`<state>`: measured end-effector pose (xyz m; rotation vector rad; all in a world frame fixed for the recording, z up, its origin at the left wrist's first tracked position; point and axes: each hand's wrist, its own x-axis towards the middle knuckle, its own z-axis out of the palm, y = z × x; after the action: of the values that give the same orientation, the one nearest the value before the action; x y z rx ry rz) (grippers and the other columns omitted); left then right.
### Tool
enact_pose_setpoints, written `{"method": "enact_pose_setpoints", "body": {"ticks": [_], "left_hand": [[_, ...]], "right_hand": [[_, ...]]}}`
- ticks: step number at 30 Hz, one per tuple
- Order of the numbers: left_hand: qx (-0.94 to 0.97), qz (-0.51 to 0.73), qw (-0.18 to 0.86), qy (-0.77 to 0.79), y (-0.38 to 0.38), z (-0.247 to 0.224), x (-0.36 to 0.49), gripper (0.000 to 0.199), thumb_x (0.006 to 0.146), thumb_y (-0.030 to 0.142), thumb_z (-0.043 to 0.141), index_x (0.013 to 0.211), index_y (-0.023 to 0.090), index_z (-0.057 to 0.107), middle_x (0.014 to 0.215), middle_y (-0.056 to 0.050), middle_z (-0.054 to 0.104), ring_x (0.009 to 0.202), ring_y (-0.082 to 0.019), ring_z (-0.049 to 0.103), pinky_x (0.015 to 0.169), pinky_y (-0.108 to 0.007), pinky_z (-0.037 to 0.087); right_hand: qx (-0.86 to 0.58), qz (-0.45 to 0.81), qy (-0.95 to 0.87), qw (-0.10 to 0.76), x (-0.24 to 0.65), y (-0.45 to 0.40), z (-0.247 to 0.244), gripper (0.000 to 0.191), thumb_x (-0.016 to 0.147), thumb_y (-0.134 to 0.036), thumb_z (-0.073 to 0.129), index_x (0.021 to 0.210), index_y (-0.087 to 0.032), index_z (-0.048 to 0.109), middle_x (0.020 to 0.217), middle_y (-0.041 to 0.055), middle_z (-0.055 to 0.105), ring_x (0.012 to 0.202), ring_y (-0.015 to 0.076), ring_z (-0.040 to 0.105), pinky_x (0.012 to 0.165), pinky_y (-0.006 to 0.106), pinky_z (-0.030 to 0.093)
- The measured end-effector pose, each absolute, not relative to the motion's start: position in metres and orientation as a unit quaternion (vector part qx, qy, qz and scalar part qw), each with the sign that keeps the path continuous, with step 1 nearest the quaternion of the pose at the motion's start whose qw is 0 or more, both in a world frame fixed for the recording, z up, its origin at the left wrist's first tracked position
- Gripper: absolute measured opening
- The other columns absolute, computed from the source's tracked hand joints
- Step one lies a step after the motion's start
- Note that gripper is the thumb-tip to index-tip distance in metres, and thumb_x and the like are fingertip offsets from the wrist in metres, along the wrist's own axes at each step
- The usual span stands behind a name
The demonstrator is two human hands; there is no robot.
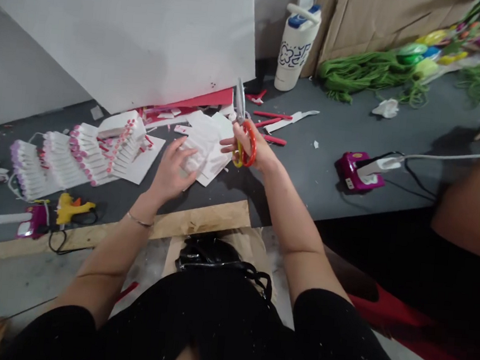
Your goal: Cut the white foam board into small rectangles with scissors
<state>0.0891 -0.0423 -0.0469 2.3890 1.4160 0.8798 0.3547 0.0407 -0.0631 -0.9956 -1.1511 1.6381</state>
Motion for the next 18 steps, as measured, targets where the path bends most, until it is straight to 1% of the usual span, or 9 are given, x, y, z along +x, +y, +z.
{"method": "enact_pose_setpoints", "body": {"ticks": [2,4,6,8,10,12,14,15,18], "left_hand": [[0.835,0.272,0.061,0.475,-0.047,-0.057,0.089,0.057,0.091,0.028,0.076,0.146,0.026,0.063,0.166,-0.019,0.054,0.154,-0.039,0.054,0.126,-0.061,0.047],[0.839,0.271,0.058,0.469,-0.052,-0.065,0.087,0.060,0.094,0.030,0.076,0.151,0.027,0.058,0.166,-0.019,0.054,0.153,-0.038,0.055,0.125,-0.059,0.048],[0.815,0.313,0.072,0.482,-0.055,-0.074,0.084,0.068,0.096,0.040,0.078,0.157,0.027,0.051,0.167,-0.020,0.053,0.155,-0.037,0.053,0.126,-0.058,0.047],[0.765,0.375,0.104,0.512,-0.057,-0.085,0.082,0.080,0.094,0.056,0.080,0.160,0.026,0.045,0.166,-0.022,0.053,0.154,-0.037,0.054,0.123,-0.055,0.051],[0.706,0.433,0.172,0.534,-0.056,-0.096,0.081,0.089,0.090,0.071,0.079,0.158,0.025,0.046,0.154,-0.022,0.062,0.140,-0.035,0.066,0.110,-0.049,0.060],[0.649,0.476,0.269,0.529,-0.053,-0.106,0.081,0.089,0.086,0.081,0.076,0.150,0.023,0.051,0.127,-0.016,0.074,0.112,-0.029,0.077,0.089,-0.040,0.066],[0.598,0.505,0.351,0.513,-0.051,-0.111,0.083,0.085,0.083,0.083,0.078,0.138,0.023,0.057,0.103,-0.008,0.076,0.090,-0.022,0.078,0.074,-0.033,0.065],[0.576,0.517,0.379,0.508,-0.050,-0.112,0.084,0.082,0.081,0.083,0.080,0.133,0.023,0.058,0.097,-0.006,0.075,0.084,-0.020,0.076,0.068,-0.031,0.064],[0.533,0.532,0.424,0.503,-0.050,-0.110,0.085,0.076,0.076,0.080,0.087,0.120,0.025,0.058,0.090,-0.002,0.073,0.067,-0.015,0.070,0.054,-0.026,0.058]], "right_hand": [[-0.380,0.661,-0.478,0.436,0.346,0.037,-0.068,0.079,0.073,-0.081,0.084,0.127,-0.037,0.047,0.088,-0.0001,0.072,0.080,0.0250,0.079,0.050,0.032,0.057],[-0.378,0.652,-0.494,0.433,0.342,0.035,-0.074,0.083,0.071,-0.071,0.092,0.131,-0.037,0.047,0.089,-0.0014,0.067,0.081,0.0247,0.078,0.050,0.032,0.057],[-0.388,0.642,-0.502,0.430,0.341,0.033,-0.080,0.083,0.069,-0.062,0.095,0.132,-0.036,0.047,0.092,-0.0015,0.065,0.081,0.0243,0.078,0.052,0.034,0.059],[-0.403,0.634,-0.498,0.434,0.342,0.030,-0.085,0.079,0.070,-0.057,0.095,0.131,-0.036,0.048,0.095,-0.0017,0.065,0.080,0.0234,0.078,0.055,0.035,0.061],[-0.413,0.629,-0.488,0.443,0.344,0.028,-0.088,0.078,0.071,-0.054,0.094,0.131,-0.037,0.048,0.095,-0.0030,0.065,0.079,0.0224,0.079,0.058,0.036,0.064],[-0.412,0.632,-0.480,0.447,0.346,0.027,-0.090,0.080,0.071,-0.052,0.094,0.134,-0.037,0.047,0.092,-0.0050,0.064,0.077,0.0210,0.079,0.062,0.036,0.066],[-0.407,0.635,-0.485,0.442,0.346,0.025,-0.091,0.082,0.071,-0.054,0.094,0.135,-0.037,0.045,0.088,-0.0066,0.063,0.074,0.0198,0.078,0.066,0.036,0.066],[-0.407,0.634,-0.492,0.437,0.346,0.025,-0.090,0.082,0.071,-0.055,0.094,0.134,-0.037,0.045,0.087,-0.0068,0.062,0.074,0.0198,0.077,0.067,0.037,0.066],[-0.421,0.613,-0.520,0.420,0.346,0.023,-0.087,0.080,0.070,-0.061,0.092,0.131,-0.038,0.046,0.089,-0.0042,0.063,0.077,0.0230,0.077,0.065,0.039,0.065]]}}
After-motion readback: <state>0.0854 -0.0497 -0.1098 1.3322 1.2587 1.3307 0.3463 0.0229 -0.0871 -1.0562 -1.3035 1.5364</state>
